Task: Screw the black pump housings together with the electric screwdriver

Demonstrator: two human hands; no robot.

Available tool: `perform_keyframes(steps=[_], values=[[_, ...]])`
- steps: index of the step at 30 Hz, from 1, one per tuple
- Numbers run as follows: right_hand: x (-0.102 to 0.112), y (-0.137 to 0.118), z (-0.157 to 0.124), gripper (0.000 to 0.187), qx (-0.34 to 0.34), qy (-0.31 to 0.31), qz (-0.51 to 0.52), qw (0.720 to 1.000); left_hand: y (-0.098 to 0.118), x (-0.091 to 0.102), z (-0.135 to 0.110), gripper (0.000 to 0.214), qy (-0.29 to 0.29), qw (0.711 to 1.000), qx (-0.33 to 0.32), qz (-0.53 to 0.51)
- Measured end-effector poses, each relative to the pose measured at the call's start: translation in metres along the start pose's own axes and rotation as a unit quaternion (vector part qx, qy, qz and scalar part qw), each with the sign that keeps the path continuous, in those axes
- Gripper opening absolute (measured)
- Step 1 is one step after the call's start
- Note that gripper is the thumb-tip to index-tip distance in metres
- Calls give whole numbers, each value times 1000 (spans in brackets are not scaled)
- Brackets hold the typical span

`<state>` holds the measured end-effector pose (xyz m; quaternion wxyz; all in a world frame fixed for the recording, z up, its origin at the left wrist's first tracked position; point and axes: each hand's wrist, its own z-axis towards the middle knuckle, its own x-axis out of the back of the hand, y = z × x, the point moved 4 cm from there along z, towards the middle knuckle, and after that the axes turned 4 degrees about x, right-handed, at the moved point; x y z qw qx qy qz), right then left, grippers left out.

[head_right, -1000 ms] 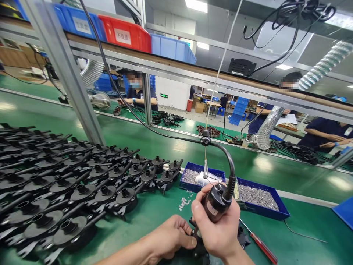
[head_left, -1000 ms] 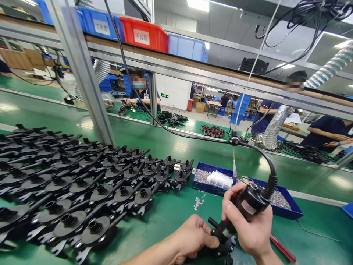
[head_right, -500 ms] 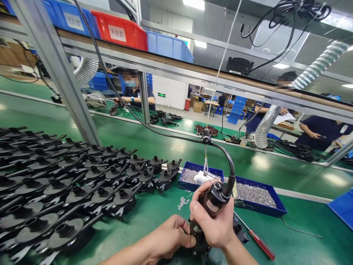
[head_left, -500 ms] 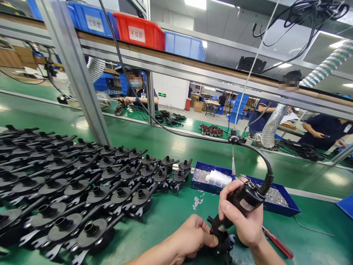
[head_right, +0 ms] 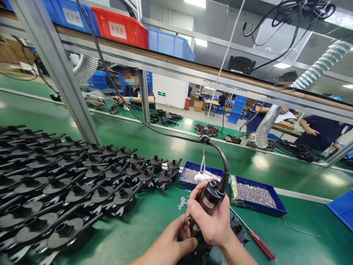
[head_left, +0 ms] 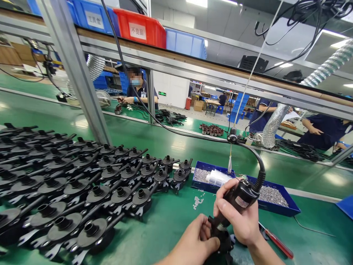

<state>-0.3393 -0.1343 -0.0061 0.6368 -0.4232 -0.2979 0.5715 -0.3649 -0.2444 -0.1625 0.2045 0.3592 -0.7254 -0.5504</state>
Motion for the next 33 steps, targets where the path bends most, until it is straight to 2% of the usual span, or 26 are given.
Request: perform_keyframes(steps=[2, 5, 8, 10, 14, 22, 28, 30, 33], values=[[0, 1, 0, 25, -3, -5, 8, 1000, 0, -8, -2, 55, -27, 997, -69, 4], [3, -1, -1, 21, 16, 7, -15, 1000, 5, -12, -1, 72, -89, 991, -98, 5], [8, -11, 0, 17, 91, 52, -53, 993, 16, 4, 7, 86, -109, 987, -113, 21], [10, -17, 1, 17, 133, 77, -43, 987, 23, 17, 11, 97, -113, 985, -124, 49], [9, -20, 5, 15, 118, 85, -6, 989, 26, 23, 12, 122, -116, 981, -137, 79], [3, -5, 5, 16, 43, 20, 3, 999, 26, 7, 10, 92, -87, 982, -162, 45], [-6, 0, 9, 19, -3, -145, 56, 988, 39, 2, 6, 64, -76, 971, -224, 27], [-4, 3, 7, 21, -7, -142, 41, 989, 42, 1, 5, 68, -74, 974, -211, 33], [1, 9, 1, 23, 16, -85, -19, 996, 42, 1, 5, 76, -62, 981, -178, 41]])
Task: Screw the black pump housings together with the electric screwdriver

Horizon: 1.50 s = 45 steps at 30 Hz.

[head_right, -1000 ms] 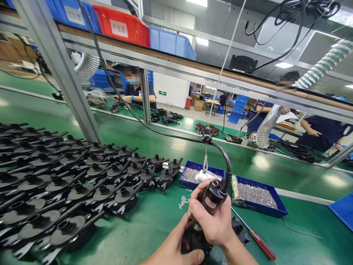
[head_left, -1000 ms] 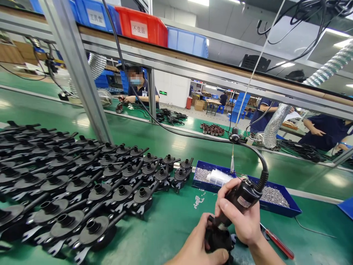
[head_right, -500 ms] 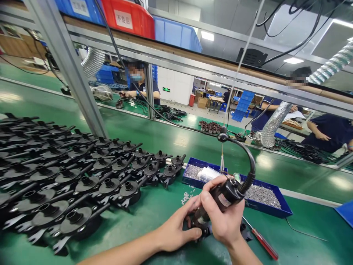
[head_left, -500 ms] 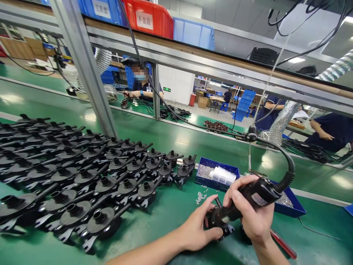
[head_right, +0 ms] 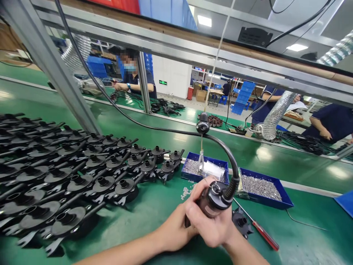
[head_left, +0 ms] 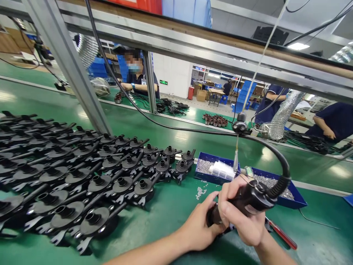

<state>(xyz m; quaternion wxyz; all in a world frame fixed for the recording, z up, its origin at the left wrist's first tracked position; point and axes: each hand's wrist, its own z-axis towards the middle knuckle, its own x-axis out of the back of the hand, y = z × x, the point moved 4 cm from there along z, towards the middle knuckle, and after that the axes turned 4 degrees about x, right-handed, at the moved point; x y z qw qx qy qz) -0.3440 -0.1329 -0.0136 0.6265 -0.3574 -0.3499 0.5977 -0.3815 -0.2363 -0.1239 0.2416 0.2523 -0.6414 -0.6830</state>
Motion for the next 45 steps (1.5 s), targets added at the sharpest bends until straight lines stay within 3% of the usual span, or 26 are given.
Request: perform_keyframes(steps=[7, 13, 16, 18, 21, 23, 28, 32, 36, 45], values=[[-2, 2, -4, 23, 37, 81, -38, 995, -8, -1, -1, 82, 23, 1000, 17, 1], [-9, -1, 0, 21, 32, 86, -48, 995, -13, -3, 0, 82, 18, 1000, 10, 1], [-8, -6, 2, 14, 23, 68, -4, 997, -13, -1, 0, 81, 15, 999, 16, 30], [1, -14, 3, 13, 42, 85, 33, 995, -14, 4, -1, 84, 16, 997, 33, 66], [27, -29, 5, 19, 107, 184, 45, 976, -15, 14, -2, 95, 6, 991, 67, 115], [41, -34, 7, 19, 137, 216, 18, 967, -17, 19, -3, 100, -1, 988, 76, 138], [49, -19, 13, 15, 105, 169, -19, 980, -23, 20, -5, 94, 4, 987, 83, 138], [44, -8, 15, 14, 68, 153, 2, 986, -24, 19, -6, 95, 2, 990, 89, 111], [35, -3, 17, 13, 51, 99, 26, 993, -23, 17, -5, 96, -8, 993, 98, 58], [29, 2, 12, 10, 52, 104, -5, 993, -22, 16, -4, 97, 5, 995, 99, 25]])
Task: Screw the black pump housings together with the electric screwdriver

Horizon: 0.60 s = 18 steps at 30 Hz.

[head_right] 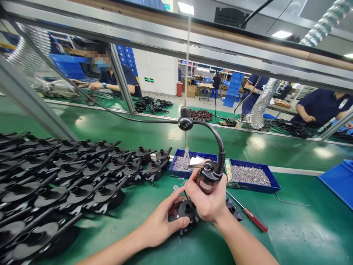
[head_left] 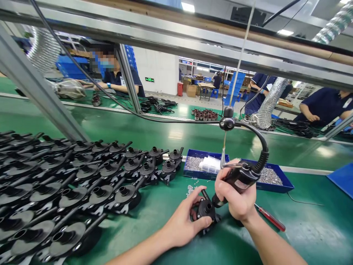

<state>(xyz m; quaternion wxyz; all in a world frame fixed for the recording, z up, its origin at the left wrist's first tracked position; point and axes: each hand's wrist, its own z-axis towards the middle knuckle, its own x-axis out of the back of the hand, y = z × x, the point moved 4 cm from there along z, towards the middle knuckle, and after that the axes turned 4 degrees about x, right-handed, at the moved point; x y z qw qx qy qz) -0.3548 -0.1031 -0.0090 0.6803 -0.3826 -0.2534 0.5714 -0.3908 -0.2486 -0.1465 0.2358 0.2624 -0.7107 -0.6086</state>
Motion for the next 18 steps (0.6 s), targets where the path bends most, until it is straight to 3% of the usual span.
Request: perform_keyframes(steps=[9, 14, 18], values=[[0, -2, 5, 14, -1, 53, -13, 999, -6, -1, 2, 100, -8, 1000, -11, -11], [4, -21, 0, 11, 20, 16, 9, 1000, -5, 4, 7, 94, -2, 999, -44, 12], [5, -27, -10, 14, -25, -12, 90, 996, -4, 5, 11, 87, -10, 998, -65, 15]])
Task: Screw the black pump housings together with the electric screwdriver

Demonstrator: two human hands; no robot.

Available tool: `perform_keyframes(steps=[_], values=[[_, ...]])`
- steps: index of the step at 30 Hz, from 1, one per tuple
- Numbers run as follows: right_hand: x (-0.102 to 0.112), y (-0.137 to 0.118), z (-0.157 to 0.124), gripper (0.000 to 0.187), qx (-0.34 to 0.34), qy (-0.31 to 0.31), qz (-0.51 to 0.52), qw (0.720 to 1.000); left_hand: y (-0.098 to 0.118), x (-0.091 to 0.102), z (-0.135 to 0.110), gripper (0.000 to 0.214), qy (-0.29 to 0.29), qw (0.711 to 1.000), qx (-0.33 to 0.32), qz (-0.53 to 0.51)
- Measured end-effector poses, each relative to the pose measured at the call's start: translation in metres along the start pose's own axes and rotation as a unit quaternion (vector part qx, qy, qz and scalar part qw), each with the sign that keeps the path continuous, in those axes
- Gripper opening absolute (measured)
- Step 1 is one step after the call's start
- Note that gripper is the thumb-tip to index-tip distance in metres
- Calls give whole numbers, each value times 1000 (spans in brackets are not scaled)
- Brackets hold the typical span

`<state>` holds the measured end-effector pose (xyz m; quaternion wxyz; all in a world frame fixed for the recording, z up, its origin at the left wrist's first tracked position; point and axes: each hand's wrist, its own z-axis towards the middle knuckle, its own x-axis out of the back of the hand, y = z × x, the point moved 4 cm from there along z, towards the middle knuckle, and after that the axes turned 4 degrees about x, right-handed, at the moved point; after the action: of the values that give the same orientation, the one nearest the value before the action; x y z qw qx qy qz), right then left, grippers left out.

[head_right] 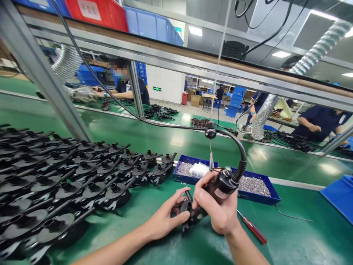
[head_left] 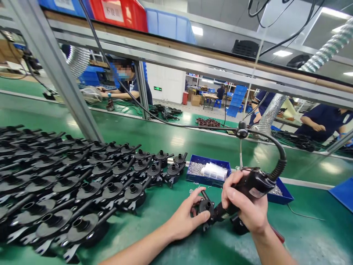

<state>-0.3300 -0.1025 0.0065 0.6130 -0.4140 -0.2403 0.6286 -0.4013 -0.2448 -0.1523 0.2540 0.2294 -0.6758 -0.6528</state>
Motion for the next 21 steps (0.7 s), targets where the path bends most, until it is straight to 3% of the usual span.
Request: perform_keyframes(steps=[9, 17, 21], values=[[-9, 14, 1, 15, -38, -86, -1, 996, 8, -6, 4, 79, -2, 994, 34, -102], [-6, 26, -5, 15, -25, -22, 17, 999, 10, -5, 4, 79, 6, 987, 47, -151], [-10, 25, -7, 14, -21, 1, -28, 999, 9, -4, 5, 77, 4, 988, 42, -151]])
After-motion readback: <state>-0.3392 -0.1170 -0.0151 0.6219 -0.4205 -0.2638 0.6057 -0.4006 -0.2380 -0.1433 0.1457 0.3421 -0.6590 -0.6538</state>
